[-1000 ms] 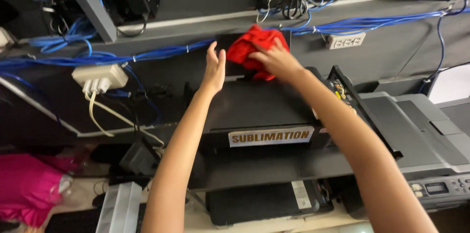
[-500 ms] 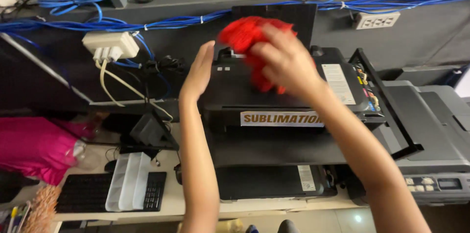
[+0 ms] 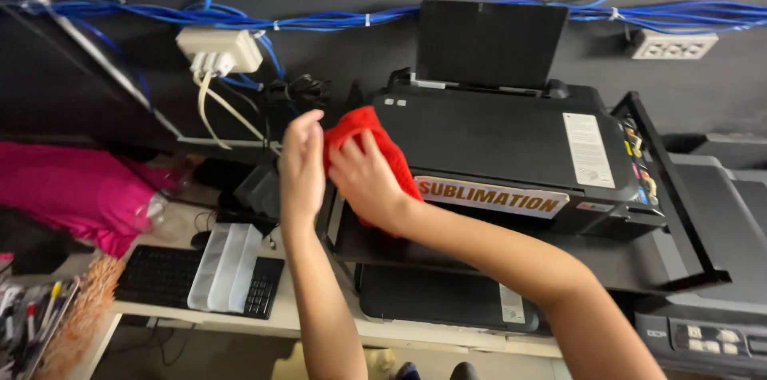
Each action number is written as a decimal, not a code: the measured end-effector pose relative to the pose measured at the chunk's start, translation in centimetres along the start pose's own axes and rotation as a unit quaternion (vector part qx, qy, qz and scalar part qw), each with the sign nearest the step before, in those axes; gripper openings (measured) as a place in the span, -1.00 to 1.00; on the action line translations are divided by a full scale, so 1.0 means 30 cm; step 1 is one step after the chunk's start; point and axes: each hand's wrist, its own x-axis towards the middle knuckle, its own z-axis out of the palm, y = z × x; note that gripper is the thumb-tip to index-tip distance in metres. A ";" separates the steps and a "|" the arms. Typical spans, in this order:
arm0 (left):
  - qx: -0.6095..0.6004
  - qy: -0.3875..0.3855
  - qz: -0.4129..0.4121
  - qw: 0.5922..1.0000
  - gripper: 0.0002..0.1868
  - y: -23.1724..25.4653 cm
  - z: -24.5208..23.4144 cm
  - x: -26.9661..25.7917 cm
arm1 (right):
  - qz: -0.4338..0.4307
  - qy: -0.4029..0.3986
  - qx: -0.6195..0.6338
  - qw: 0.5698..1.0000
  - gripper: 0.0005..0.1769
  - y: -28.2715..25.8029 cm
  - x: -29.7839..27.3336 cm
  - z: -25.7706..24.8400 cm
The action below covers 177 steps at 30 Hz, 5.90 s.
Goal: The person uses a red cloth to wipe the top and front surfaces of a black sublimation printer. They then move to a nearby desk and clean the screen and frame of a computer monitor with the same cloth.
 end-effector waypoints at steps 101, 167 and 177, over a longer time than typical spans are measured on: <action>0.195 -0.091 0.224 0.951 -0.45 0.286 0.306 -0.384 | 0.151 0.206 0.137 0.957 -0.61 0.145 -0.780 -0.013; -0.576 -0.105 -0.242 0.774 -0.25 -0.126 0.263 -0.572 | 0.240 0.212 0.237 0.917 -0.51 -0.055 -0.546 -0.100; -0.572 -0.106 -0.312 0.751 -0.17 -0.179 0.279 -0.552 | 0.185 0.187 0.234 0.936 -0.55 -0.063 -0.563 -0.107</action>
